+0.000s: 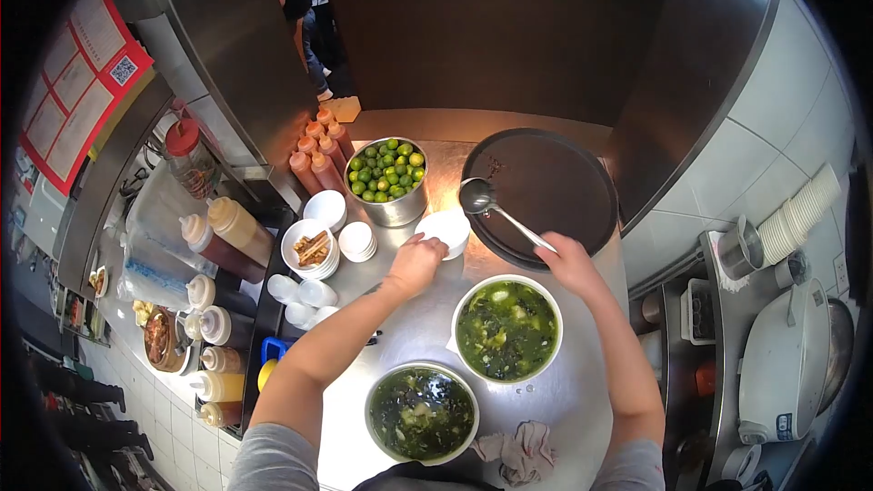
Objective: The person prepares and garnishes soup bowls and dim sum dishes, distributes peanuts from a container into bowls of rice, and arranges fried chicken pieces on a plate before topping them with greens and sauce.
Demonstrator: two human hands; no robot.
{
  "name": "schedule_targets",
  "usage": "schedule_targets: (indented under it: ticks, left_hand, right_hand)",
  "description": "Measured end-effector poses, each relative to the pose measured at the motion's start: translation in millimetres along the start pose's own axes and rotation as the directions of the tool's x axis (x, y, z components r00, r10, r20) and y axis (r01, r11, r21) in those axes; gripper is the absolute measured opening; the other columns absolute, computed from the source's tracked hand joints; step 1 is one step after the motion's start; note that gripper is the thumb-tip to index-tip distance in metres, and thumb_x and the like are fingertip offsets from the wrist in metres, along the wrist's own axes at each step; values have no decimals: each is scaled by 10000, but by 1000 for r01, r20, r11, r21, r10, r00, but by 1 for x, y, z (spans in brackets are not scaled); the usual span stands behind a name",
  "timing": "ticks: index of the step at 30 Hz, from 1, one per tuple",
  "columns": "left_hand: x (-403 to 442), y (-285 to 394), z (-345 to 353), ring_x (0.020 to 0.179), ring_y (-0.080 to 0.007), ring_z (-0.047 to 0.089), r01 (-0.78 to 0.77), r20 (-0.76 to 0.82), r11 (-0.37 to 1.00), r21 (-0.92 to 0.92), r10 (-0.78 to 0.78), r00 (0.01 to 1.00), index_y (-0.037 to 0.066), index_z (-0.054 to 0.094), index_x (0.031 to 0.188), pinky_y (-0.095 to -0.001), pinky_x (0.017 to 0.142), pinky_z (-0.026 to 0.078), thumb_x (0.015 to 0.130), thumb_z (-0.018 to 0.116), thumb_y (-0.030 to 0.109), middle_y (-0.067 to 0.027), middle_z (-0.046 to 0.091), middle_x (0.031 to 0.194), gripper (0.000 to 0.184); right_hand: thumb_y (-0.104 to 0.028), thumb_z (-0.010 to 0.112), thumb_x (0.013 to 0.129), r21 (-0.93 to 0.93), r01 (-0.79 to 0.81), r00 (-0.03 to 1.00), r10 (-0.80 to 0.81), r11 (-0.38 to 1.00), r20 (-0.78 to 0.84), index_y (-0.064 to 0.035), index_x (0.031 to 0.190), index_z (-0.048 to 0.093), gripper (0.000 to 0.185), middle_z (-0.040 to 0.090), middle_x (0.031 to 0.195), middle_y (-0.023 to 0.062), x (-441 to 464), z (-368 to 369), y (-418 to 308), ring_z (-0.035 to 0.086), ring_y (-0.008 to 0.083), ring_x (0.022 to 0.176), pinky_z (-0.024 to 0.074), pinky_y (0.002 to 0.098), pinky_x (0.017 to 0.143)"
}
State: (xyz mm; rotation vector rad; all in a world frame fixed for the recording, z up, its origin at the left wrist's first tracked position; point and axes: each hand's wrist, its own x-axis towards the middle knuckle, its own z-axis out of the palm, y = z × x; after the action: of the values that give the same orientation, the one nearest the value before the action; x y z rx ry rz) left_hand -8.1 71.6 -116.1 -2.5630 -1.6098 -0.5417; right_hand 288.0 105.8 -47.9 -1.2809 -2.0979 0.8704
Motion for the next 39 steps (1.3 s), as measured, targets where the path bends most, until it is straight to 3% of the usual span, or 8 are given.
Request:
schedule_targets:
  ticks: [8,10,14,16,25,32,36,39]
  left_hand:
    - [-12,-1,15,844,-224,550,128,-154,992,12,-125,980,95,650,832,-361,748,410,734,642,131,-36,573,829,105]
    - [-18,8,2,843,-224,536,208,-194,976,-56,-215,957,96,656,841,-341,723,396,725,662,125,-34,564,847,120]
    - [-34,24,-24,823,-232,538,273,-271,927,-258,-341,900,81,660,850,-347,700,389,730,683,91,-57,546,843,123]
    - [-47,31,-39,816,-225,546,321,-285,878,-355,-429,857,86,663,837,-355,706,389,738,670,92,-49,541,838,100]
    - [-124,58,-90,735,-206,552,421,-199,747,-515,-582,789,20,657,830,-292,675,453,729,639,-57,-88,544,802,129]
    - [-156,71,-114,727,-194,562,467,-235,738,-487,-626,743,21,652,812,-272,692,449,748,640,-53,-89,560,790,99]
    - [-183,72,-123,777,-199,551,520,-170,708,-478,-656,736,32,635,871,-277,672,441,785,628,-14,-94,573,838,97]
    - [-221,75,-119,814,-157,550,535,-66,590,-605,-707,704,42,637,926,-253,691,447,831,585,-16,-82,575,902,122]
  right_hand:
    - [-173,636,789,-319,121,863,59,940,503,-46,993,667,242,660,803,153,138,9,-25,629,255,777,467,358,725]
    - [-177,671,760,-346,-14,750,239,938,617,-72,966,689,232,603,644,45,166,13,-31,525,136,525,419,302,461]
    - [-145,671,713,-295,-35,740,223,955,634,-97,803,698,105,581,599,8,192,25,-38,455,115,456,350,282,398]
    - [-198,703,749,-195,-108,748,209,975,630,-91,984,682,259,585,615,4,204,32,-29,448,87,459,338,247,395]
    - [-216,694,808,623,-401,899,156,671,410,-136,961,541,231,472,619,-49,184,76,24,359,42,434,317,231,456]
    - [-270,666,833,533,-497,851,265,685,453,-92,946,555,238,470,629,-27,168,92,22,418,61,478,391,248,478]
    - [-306,691,788,324,-266,963,238,908,125,21,1167,547,521,631,836,98,108,66,6,570,149,647,475,284,564]
    - [-224,641,841,318,-109,973,167,942,-159,3,1115,579,361,648,922,107,4,35,-6,603,141,801,482,266,688]
